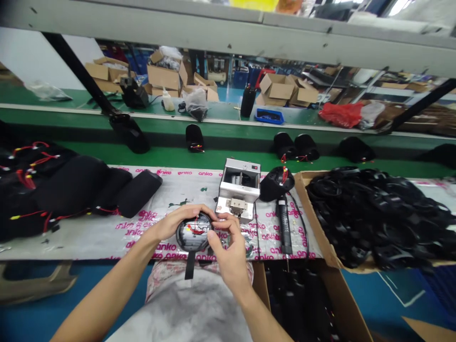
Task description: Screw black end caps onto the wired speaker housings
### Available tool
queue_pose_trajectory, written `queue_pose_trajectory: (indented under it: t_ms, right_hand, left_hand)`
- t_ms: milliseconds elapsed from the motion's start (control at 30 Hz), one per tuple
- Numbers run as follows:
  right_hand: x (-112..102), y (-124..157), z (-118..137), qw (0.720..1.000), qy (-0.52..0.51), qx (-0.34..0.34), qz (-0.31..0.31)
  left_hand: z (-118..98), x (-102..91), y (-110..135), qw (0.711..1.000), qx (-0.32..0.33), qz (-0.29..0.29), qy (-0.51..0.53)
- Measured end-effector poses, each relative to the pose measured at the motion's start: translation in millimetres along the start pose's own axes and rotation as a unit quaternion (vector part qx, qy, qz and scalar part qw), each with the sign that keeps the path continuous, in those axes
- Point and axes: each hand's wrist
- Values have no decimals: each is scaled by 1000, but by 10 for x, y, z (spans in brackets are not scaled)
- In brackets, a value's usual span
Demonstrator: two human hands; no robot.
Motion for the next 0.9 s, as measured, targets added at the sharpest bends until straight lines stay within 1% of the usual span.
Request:
queue_pose_trajectory:
  t_ms: [67,100,167,233,300,333,367,433,467,533,600,633,667,700,733,767,800,833,867,900]
  right_hand:
    - [-113,-26,103,1000,23,-3,2]
    - [-224,-62,167,999,37,-3,-7]
    - [-566,-197,288,996,74,2,-51]
    - [-1010,-418,347,984,128,22,-124]
    - [-1431,-683,312,962,189,63,-187]
    - [-1597,-809,264,951,213,90,-207]
    - [-1723,-917,207,941,230,116,-217]
    - [-1867,-1051,103,932,246,155,-217]
    - [-1901,-1069,73,933,245,168,-204]
    - [-1938,-1011,85,944,225,183,-159]
    - [-1963,-869,184,959,185,184,-109]
    - [-1967,-786,258,966,165,176,-95]
    - [-1956,-708,343,976,129,154,-88]
    - [-1924,-639,438,988,69,117,-78]
    - [-1866,-583,540,996,-11,72,-54]
    - [-1783,-543,648,995,-98,26,-4]
    - [-1675,-520,759,980,-186,-19,71]
    - [-1551,-513,872,954,-245,-49,164]
    - [-1415,-521,983,926,-269,-66,256]
    - [-1277,-541,1086,907,-269,-81,313]
  left_hand:
    - [43,10,18,1000,-4,5,28]
    - [59,17,31,999,-11,3,39]
    - [77,28,54,998,-27,0,60]
    - [83,35,63,996,-39,-3,83]
    - [88,38,62,994,-43,-5,100]
    - [92,39,61,994,-43,-6,103]
    - [99,40,62,994,-42,-7,102]
    - [114,41,67,994,-41,-8,97]
    - [122,43,72,995,-40,-9,95]
    - [135,48,83,995,-35,-12,91]
    - [140,54,90,995,-34,-17,87]
    - [139,57,90,995,-37,-21,86]
    - [136,59,89,995,-41,-23,84]
    - [132,60,86,995,-45,-25,83]
    - [128,58,82,995,-48,-23,80]
    - [125,55,79,996,-48,-20,75]
    - [123,50,77,996,-46,-16,71]
    - [123,46,75,997,-45,-13,67]
    - [124,42,76,997,-45,-13,66]
    - [126,40,77,997,-44,-14,68]
Point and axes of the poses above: each hand's wrist, its own y-axis away from the middle knuckle, its own x-axis out of the palm, z = x × y, and after that the axes turned 12 degrees about x, right-handed
